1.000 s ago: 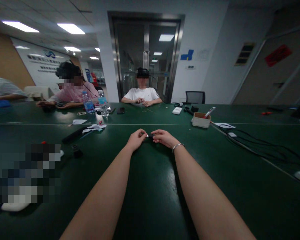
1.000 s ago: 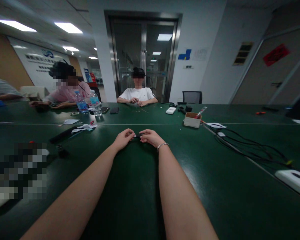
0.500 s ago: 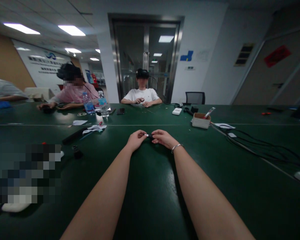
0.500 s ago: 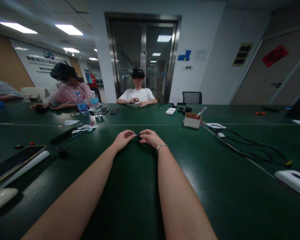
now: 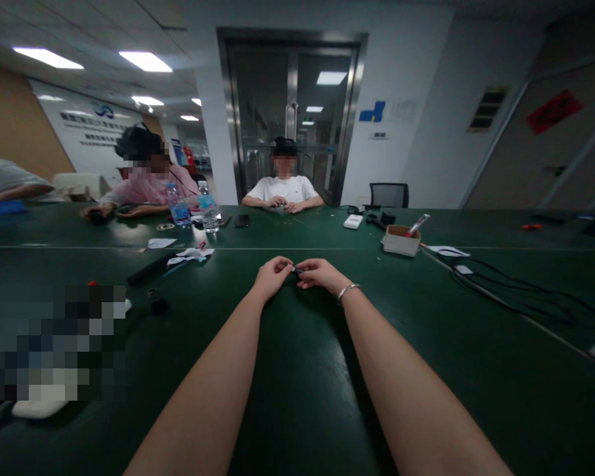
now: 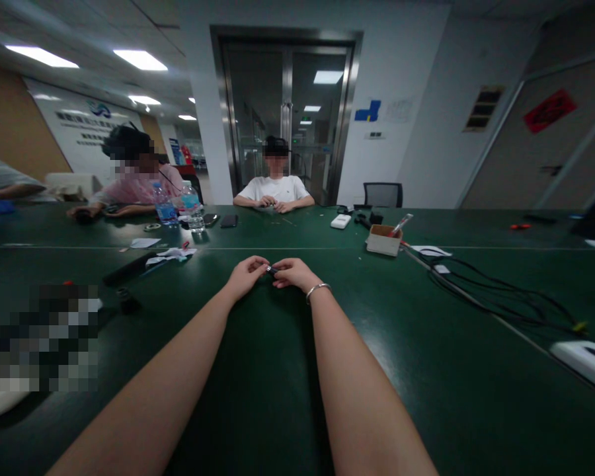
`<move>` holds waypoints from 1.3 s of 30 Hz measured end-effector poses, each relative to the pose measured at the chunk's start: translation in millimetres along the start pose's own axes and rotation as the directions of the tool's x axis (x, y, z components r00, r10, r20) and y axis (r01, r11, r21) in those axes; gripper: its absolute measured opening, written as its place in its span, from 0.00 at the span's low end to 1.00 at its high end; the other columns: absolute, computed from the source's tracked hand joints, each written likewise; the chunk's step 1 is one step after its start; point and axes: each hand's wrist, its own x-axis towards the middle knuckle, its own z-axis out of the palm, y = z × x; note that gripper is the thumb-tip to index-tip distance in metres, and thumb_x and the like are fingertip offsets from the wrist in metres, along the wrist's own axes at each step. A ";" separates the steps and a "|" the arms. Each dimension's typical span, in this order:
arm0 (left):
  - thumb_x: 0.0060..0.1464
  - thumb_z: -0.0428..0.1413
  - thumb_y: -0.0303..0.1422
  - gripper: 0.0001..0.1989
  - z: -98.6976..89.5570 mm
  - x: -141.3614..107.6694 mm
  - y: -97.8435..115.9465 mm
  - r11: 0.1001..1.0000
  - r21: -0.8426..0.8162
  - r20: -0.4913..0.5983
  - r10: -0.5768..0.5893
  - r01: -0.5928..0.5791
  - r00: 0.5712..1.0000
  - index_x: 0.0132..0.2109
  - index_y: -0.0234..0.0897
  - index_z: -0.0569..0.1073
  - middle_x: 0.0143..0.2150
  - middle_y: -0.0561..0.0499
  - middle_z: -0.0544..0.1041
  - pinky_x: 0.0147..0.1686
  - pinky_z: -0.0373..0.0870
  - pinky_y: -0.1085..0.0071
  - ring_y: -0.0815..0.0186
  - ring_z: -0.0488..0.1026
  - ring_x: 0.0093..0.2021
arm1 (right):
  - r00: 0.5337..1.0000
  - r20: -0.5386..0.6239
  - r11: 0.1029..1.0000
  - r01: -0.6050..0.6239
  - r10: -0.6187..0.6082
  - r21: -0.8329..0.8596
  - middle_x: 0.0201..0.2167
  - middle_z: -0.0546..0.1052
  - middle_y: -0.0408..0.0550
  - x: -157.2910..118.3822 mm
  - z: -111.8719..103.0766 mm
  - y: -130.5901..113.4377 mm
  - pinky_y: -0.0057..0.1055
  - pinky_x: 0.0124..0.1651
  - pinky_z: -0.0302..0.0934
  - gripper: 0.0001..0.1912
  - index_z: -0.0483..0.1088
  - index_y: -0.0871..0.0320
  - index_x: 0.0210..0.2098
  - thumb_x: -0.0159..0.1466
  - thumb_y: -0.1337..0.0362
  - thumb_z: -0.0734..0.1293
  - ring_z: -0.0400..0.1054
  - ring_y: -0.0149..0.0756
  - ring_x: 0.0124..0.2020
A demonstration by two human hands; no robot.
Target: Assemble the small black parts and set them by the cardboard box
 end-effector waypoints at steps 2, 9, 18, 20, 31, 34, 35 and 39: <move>0.49 0.56 0.35 0.11 0.5 1.2 -2.0 0.998 -0.056 0.003 0.003 -0.003 1.000 0.40 0.36 0.75 0.34 0.49 0.76 0.36 0.67 0.71 0.67 0.72 0.34 | 1.000 0.001 1.000 -0.009 0.009 -0.020 0.26 0.76 0.47 1.5 2.1 -0.5 0.20 0.26 0.71 0.10 0.71 0.66 0.35 0.54 0.80 0.69 0.74 0.29 0.22; 0.49 0.57 0.35 0.11 0.1 2.7 -2.9 0.990 -0.141 0.013 -0.002 0.004 1.000 0.40 0.35 0.74 0.37 0.47 0.77 0.41 0.68 0.69 0.66 0.73 0.37 | 0.994 -0.054 0.992 0.089 -0.094 -0.087 0.26 0.74 0.44 8.3 4.6 3.4 0.21 0.23 0.70 0.10 0.71 0.65 0.33 0.53 0.80 0.70 0.71 0.26 0.19; 0.50 0.56 0.39 0.13 -1.0 1.8 -2.1 0.997 -0.066 0.001 -0.026 0.026 1.000 0.42 0.38 0.73 0.29 0.52 0.74 0.31 0.66 0.72 0.69 0.70 0.29 | 0.975 -0.093 0.934 0.163 -0.201 -0.317 0.30 0.74 0.46 9.0 5.4 5.4 0.17 0.16 0.62 0.11 0.72 0.64 0.34 0.52 0.78 0.70 0.66 0.20 0.16; 0.50 0.55 0.40 0.13 -0.5 1.6 -1.9 0.999 -0.039 0.018 -0.023 0.024 1.000 0.40 0.38 0.74 0.28 0.53 0.73 0.30 0.65 0.73 0.69 0.69 0.28 | 0.973 -0.090 0.926 0.171 -0.212 -0.338 0.29 0.74 0.45 9.9 4.0 7.1 0.15 0.15 0.60 0.11 0.72 0.64 0.34 0.51 0.78 0.71 0.65 0.20 0.16; 0.49 0.56 0.35 0.11 2.2 5.0 -10.6 0.995 -0.100 0.060 0.001 0.005 0.998 0.40 0.36 0.75 0.37 0.47 0.78 0.41 0.68 0.68 0.65 0.73 0.37 | 0.971 -0.131 0.935 0.151 -0.201 -0.321 0.29 0.73 0.44 8.0 3.9 6.8 0.16 0.17 0.62 0.11 0.72 0.63 0.34 0.51 0.79 0.69 0.65 0.19 0.16; 0.48 0.57 0.34 0.12 1.0 3.1 -6.3 0.995 -0.100 0.037 0.010 -0.007 0.999 0.41 0.37 0.74 0.38 0.48 0.77 0.39 0.68 0.69 0.66 0.73 0.37 | 0.970 -0.137 0.936 0.147 -0.199 -0.320 0.29 0.73 0.44 9.0 4.1 7.2 0.16 0.16 0.61 0.11 0.72 0.63 0.34 0.51 0.79 0.70 0.65 0.19 0.15; 0.48 0.57 0.34 0.12 0.6 2.3 -4.4 0.996 -0.094 0.031 0.009 -0.006 0.999 0.42 0.37 0.74 0.36 0.49 0.77 0.37 0.68 0.70 0.67 0.73 0.35 | 0.970 -0.134 0.938 0.151 -0.201 -0.314 0.29 0.74 0.44 9.6 3.9 7.7 0.16 0.16 0.61 0.12 0.72 0.63 0.34 0.51 0.79 0.70 0.65 0.20 0.15; 0.49 0.56 0.39 0.12 -0.5 0.1 0.7 1.000 -0.027 0.018 0.003 -0.003 1.000 0.39 0.37 0.75 0.28 0.53 0.73 0.31 0.66 0.73 0.69 0.70 0.28 | 0.970 -0.114 0.943 0.177 -0.216 -0.280 0.27 0.74 0.44 12.1 2.4 9.9 0.16 0.15 0.60 0.11 0.72 0.63 0.32 0.49 0.79 0.71 0.65 0.20 0.15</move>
